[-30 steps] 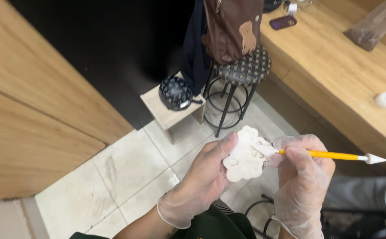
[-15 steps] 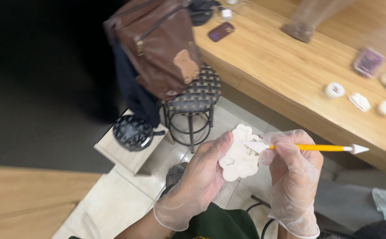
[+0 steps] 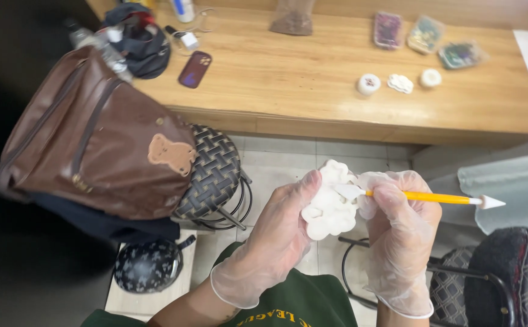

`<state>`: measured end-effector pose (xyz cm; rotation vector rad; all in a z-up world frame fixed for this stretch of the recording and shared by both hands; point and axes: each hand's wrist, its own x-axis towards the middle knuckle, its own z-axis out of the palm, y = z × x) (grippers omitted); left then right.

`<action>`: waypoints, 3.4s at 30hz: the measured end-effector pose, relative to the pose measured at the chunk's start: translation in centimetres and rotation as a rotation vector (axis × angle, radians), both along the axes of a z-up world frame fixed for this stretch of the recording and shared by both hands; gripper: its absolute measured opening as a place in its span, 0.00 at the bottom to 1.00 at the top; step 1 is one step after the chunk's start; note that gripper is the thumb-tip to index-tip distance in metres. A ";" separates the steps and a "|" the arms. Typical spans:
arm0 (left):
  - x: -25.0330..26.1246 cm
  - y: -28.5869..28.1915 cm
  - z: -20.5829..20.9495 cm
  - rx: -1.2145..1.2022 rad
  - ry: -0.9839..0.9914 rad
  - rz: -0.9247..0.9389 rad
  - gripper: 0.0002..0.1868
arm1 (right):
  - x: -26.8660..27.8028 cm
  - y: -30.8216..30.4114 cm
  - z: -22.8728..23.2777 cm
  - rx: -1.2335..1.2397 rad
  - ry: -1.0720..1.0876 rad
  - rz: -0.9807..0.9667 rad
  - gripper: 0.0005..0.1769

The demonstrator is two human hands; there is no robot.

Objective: Sculpting and refining details on a wax piece using a specialized tool.

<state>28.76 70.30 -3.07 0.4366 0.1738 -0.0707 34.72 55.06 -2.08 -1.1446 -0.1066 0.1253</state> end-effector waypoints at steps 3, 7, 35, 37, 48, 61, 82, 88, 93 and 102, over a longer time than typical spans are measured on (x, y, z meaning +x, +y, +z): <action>1.6 0.7 0.1 -0.003 -0.020 -0.057 0.28 | 0.6 0.6 -0.3 0.015 0.011 -0.090 0.05; 3.7 1.2 0.2 -0.046 -0.012 -0.134 0.27 | 1.2 1.3 -0.1 -0.001 -0.047 -0.163 0.05; 6.2 1.4 -2.9 -0.075 -0.035 -0.283 0.27 | 2.7 -0.2 -1.3 -0.030 0.032 -0.176 0.05; 6.0 1.2 -2.7 -0.077 -0.032 -0.276 0.26 | 2.5 -0.6 -1.6 -0.028 0.038 -0.174 0.05; 5.1 0.9 -2.4 -0.098 0.009 -0.290 0.26 | 1.6 -1.7 -2.1 0.080 0.060 -0.144 0.05; 5.1 0.9 -2.9 -0.170 -0.003 -0.288 0.26 | -1.4 0.2 2.5 -0.587 -0.199 -0.481 0.12; 4.2 2.4 -4.2 -0.203 -0.087 -0.383 0.24 | 0.2 4.0 2.8 -1.394 -0.866 -0.151 0.18; 5.0 3.4 -4.3 -0.210 -0.047 -0.367 0.25 | 0.3 3.5 1.5 -0.907 -0.389 -0.242 0.02; 6.3 3.8 -4.3 -0.196 0.008 -0.361 0.26 | 1.4 4.1 1.7 -0.333 0.101 -0.338 0.06; 12.7 2.3 -6.1 -0.197 0.019 -0.329 0.28 | 9.1 0.8 -1.8 -0.015 0.262 -0.240 0.12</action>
